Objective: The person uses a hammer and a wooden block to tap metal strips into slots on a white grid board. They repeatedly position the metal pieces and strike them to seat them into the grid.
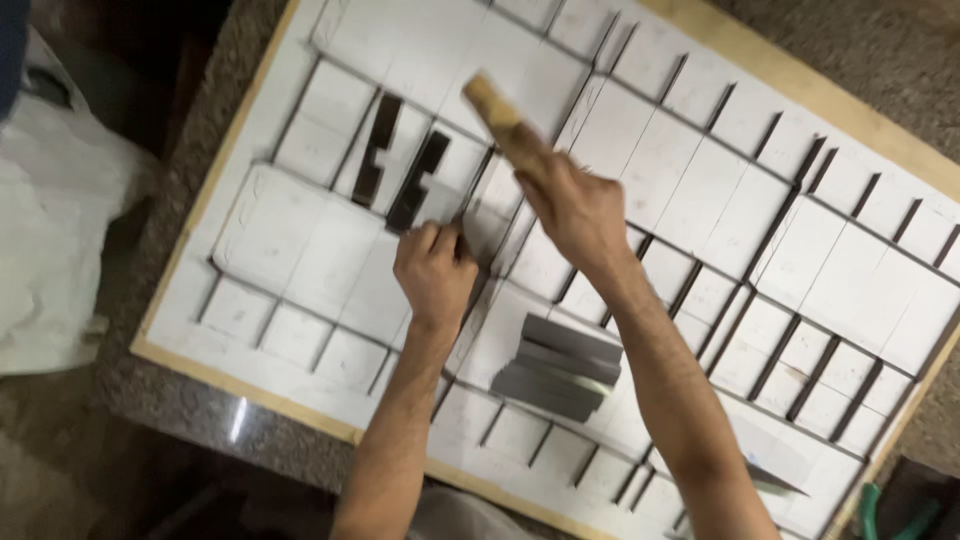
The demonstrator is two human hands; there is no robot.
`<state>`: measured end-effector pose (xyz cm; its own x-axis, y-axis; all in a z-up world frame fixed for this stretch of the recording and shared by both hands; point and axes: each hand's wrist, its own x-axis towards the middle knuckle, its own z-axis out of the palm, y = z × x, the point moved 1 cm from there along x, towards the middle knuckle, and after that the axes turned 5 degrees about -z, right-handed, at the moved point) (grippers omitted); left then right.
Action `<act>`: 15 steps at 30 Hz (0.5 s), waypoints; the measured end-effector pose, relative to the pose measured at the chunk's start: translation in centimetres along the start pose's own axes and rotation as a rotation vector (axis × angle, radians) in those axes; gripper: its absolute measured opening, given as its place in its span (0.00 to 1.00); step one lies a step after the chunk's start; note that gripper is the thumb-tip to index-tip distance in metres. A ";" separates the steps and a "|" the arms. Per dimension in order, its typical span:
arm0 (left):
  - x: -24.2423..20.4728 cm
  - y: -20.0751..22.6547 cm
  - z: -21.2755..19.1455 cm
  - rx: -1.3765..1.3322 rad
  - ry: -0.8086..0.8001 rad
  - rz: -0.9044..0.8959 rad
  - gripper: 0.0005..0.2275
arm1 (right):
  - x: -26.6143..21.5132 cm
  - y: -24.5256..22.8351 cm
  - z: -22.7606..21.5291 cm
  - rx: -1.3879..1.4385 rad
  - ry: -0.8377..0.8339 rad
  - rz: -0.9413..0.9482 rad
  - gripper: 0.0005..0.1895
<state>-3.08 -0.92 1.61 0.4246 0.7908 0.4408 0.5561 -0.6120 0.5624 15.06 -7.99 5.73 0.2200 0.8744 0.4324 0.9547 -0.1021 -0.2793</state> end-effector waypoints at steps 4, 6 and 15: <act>-0.9 -0.4 0.1 -0.031 -0.031 -0.032 0.08 | -0.5 -0.5 0.7 -0.223 -0.222 -0.031 0.27; -0.6 -0.4 -0.1 -0.020 -0.020 -0.035 0.06 | -0.1 -0.2 0.4 -0.099 -0.250 0.034 0.27; -0.7 -0.1 -1.5 -0.074 -0.037 -0.081 0.05 | -0.5 -0.2 -0.3 -0.056 -0.200 0.041 0.28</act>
